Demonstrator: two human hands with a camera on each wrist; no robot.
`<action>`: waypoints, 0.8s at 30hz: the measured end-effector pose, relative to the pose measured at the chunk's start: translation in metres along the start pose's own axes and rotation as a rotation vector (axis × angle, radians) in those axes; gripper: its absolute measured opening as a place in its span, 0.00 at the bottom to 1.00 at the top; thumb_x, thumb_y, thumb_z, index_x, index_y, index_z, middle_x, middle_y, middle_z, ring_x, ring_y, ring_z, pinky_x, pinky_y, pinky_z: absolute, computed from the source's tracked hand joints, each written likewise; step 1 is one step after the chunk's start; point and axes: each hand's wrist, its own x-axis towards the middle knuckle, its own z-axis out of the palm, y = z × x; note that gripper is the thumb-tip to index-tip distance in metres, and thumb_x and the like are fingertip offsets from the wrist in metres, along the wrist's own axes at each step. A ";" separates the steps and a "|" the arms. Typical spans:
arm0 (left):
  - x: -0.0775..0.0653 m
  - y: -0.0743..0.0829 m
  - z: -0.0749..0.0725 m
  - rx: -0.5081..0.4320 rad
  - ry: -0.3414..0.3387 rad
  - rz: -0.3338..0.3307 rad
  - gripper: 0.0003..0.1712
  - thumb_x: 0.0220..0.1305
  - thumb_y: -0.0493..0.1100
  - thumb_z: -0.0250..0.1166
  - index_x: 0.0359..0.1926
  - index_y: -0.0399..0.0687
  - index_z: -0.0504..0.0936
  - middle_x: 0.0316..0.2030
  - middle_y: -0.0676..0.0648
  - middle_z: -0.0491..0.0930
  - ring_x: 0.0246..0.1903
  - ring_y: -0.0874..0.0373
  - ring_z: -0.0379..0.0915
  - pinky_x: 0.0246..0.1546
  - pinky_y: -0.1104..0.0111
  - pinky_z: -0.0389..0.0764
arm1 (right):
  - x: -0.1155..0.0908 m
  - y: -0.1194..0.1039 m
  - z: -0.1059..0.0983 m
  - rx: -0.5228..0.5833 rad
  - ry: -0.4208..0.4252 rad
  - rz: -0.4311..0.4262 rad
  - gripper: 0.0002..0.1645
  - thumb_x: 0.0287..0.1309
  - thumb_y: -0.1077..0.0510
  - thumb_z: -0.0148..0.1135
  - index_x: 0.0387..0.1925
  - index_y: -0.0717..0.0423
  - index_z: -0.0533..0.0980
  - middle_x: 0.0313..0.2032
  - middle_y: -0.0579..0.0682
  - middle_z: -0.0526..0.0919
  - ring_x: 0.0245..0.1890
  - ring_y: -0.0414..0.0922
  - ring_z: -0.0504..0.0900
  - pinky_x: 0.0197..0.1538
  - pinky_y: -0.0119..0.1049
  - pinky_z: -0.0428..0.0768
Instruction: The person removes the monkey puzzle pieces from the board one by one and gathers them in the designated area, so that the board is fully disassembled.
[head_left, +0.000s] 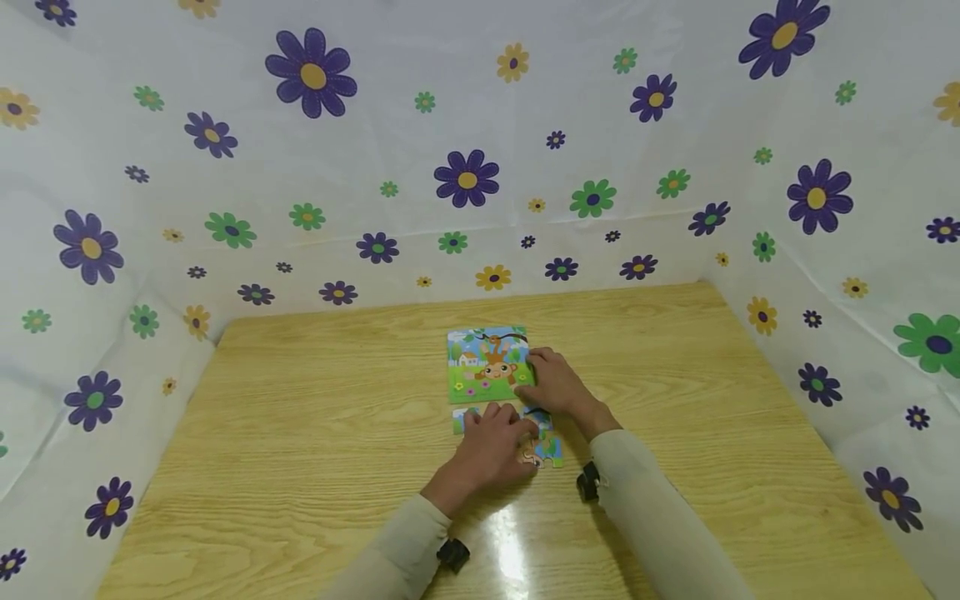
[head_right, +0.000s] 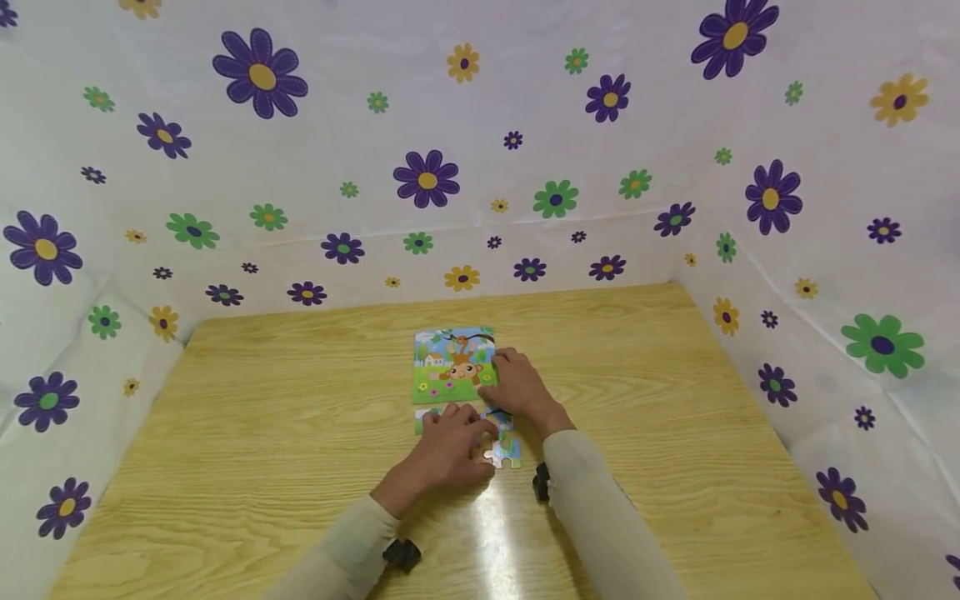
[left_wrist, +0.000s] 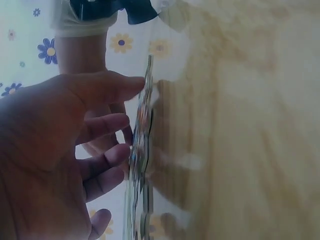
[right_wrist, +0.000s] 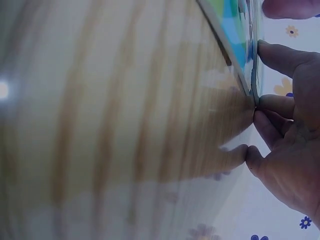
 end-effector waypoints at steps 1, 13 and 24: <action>-0.001 -0.002 -0.001 -0.020 -0.004 -0.011 0.22 0.57 0.62 0.67 0.52 0.65 0.79 0.45 0.55 0.72 0.45 0.57 0.63 0.40 0.59 0.60 | 0.000 0.000 0.000 -0.003 0.002 -0.006 0.40 0.61 0.47 0.63 0.65 0.69 0.65 0.67 0.64 0.65 0.67 0.62 0.65 0.66 0.54 0.67; 0.003 -0.055 -0.018 -0.178 0.089 -0.219 0.25 0.62 0.54 0.65 0.60 0.59 0.74 0.52 0.49 0.74 0.51 0.49 0.68 0.47 0.48 0.67 | 0.000 0.002 0.004 0.015 -0.004 0.015 0.41 0.61 0.47 0.63 0.67 0.67 0.64 0.68 0.63 0.63 0.68 0.62 0.63 0.66 0.54 0.66; 0.013 -0.092 -0.021 -0.210 0.020 -0.388 0.33 0.67 0.55 0.61 0.70 0.56 0.64 0.63 0.45 0.65 0.62 0.45 0.60 0.54 0.44 0.65 | -0.002 -0.002 0.008 -0.039 0.027 -0.103 0.30 0.63 0.52 0.63 0.65 0.51 0.70 0.67 0.65 0.63 0.64 0.66 0.67 0.60 0.58 0.71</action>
